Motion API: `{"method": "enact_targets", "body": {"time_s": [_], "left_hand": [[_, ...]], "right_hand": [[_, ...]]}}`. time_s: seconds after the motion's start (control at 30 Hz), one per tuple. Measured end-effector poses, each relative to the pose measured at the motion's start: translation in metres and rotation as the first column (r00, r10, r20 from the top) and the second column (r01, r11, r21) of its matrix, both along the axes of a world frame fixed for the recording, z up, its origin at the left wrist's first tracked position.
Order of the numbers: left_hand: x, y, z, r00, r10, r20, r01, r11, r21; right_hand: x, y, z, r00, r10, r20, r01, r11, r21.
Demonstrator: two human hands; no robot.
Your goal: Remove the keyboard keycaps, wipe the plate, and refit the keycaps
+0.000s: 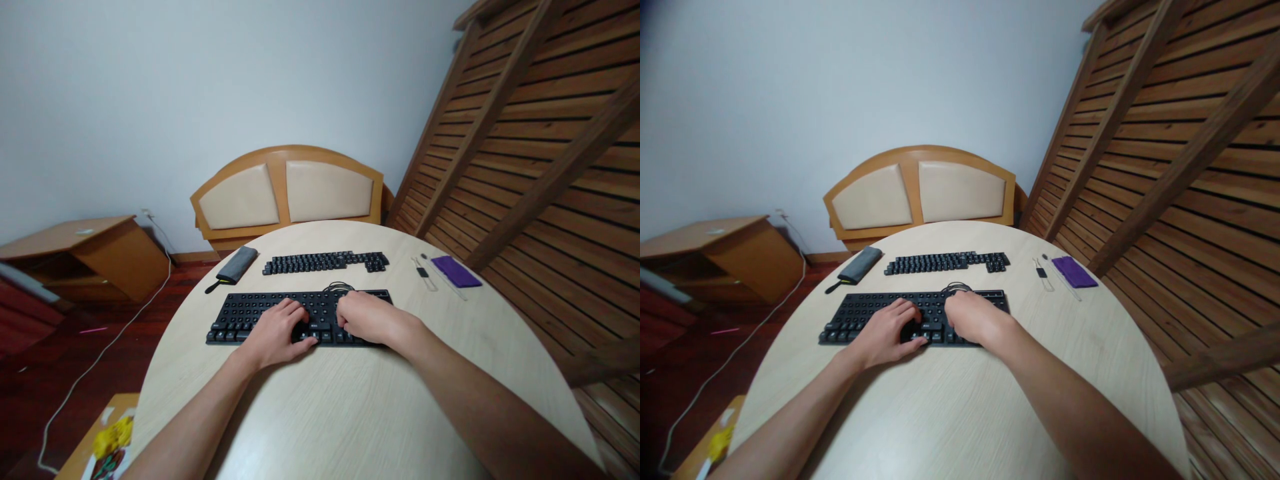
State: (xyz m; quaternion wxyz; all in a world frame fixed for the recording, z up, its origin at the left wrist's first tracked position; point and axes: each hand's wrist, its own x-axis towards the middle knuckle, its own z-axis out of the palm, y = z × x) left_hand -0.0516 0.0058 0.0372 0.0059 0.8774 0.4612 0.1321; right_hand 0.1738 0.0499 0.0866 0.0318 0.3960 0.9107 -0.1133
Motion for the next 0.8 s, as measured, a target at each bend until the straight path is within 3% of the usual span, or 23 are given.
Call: {"method": "enact_targets", "body": {"time_s": [0.27, 0.4, 0.57, 0.8], "left_hand": [[0.0002, -0.0003, -0.0007, 1.000, 0.004, 0.016, -0.005, 1.000, 0.013], [0.0003, -0.0007, -0.0003, 1.000, 0.005, 0.016, -0.005, 1.000, 0.009], [0.0006, -0.0006, 0.0002, 1.000, 0.008, 0.000, -0.008, 1.000, 0.002], [0.0001, 0.0000, -0.0022, 1.000, 0.009, -0.005, -0.009, 1.000, 0.000]], "right_hand": [[0.0023, 0.0053, 0.0033, 0.999, 0.000, -0.036, -0.003, 0.996, -0.087], [0.0017, 0.0072, 0.0029, 0.997, -0.059, -0.055, 0.051, 0.989, -0.139], [-0.0003, 0.0050, 0.0033, 0.998, -0.051, -0.043, 0.047, 0.995, -0.084], [0.0014, 0.0074, 0.0080, 0.999, -0.016, -0.028, 0.013, 0.994, -0.112]]}}
